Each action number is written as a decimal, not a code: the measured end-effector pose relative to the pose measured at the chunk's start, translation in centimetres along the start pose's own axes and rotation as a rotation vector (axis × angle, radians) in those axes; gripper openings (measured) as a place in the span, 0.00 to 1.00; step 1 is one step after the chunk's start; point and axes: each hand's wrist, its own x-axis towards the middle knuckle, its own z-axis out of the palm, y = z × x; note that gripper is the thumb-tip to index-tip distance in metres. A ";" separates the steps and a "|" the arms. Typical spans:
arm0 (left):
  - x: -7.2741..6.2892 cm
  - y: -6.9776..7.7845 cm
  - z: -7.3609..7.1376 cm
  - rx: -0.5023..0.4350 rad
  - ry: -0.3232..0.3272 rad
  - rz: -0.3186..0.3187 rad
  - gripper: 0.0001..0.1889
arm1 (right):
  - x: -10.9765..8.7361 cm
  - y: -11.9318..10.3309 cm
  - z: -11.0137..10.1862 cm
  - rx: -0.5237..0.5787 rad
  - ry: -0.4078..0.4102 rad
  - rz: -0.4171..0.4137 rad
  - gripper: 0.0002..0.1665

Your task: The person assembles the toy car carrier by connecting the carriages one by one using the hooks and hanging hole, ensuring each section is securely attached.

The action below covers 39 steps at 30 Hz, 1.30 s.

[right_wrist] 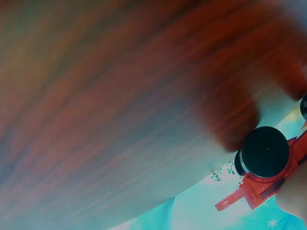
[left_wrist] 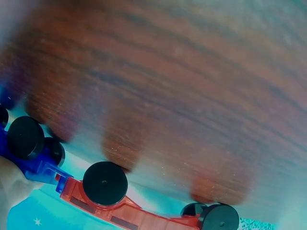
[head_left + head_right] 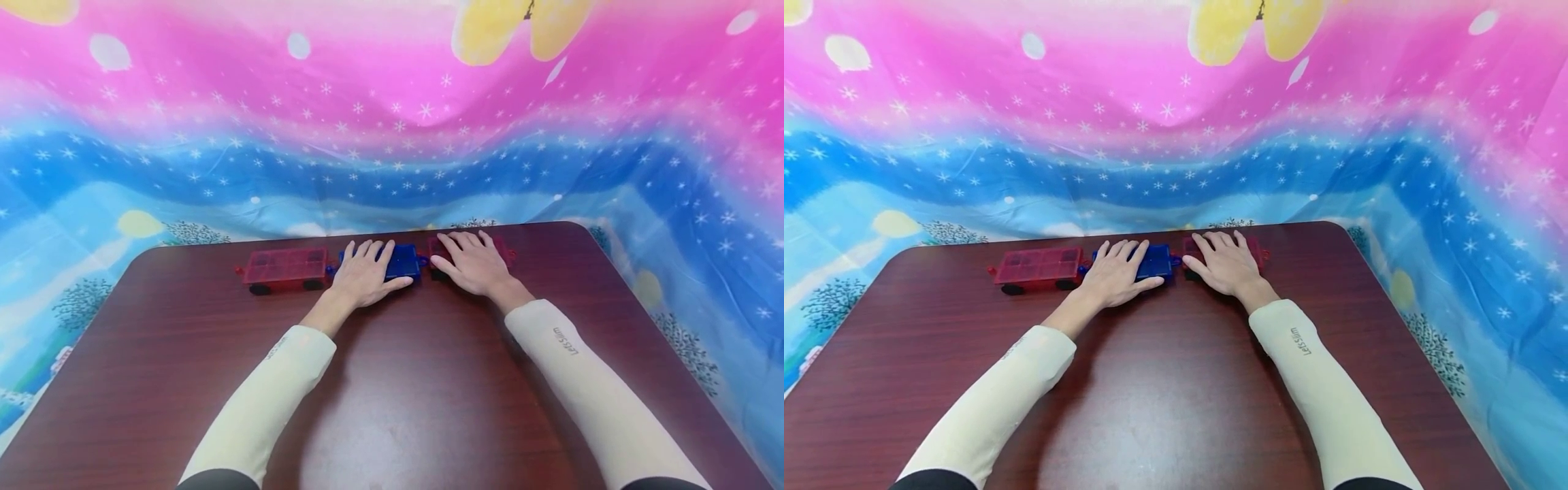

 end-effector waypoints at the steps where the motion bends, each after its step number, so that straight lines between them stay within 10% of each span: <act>1: 0.0 0.0 0.0 0.002 -0.001 0.000 0.51 | 0.0 0.0 0.0 -0.002 0.001 -0.001 0.48; 39: -0.2 -0.4 0.1 -0.076 0.052 0.006 0.51 | -0.4 0.3 -0.2 0.019 0.009 -0.009 0.49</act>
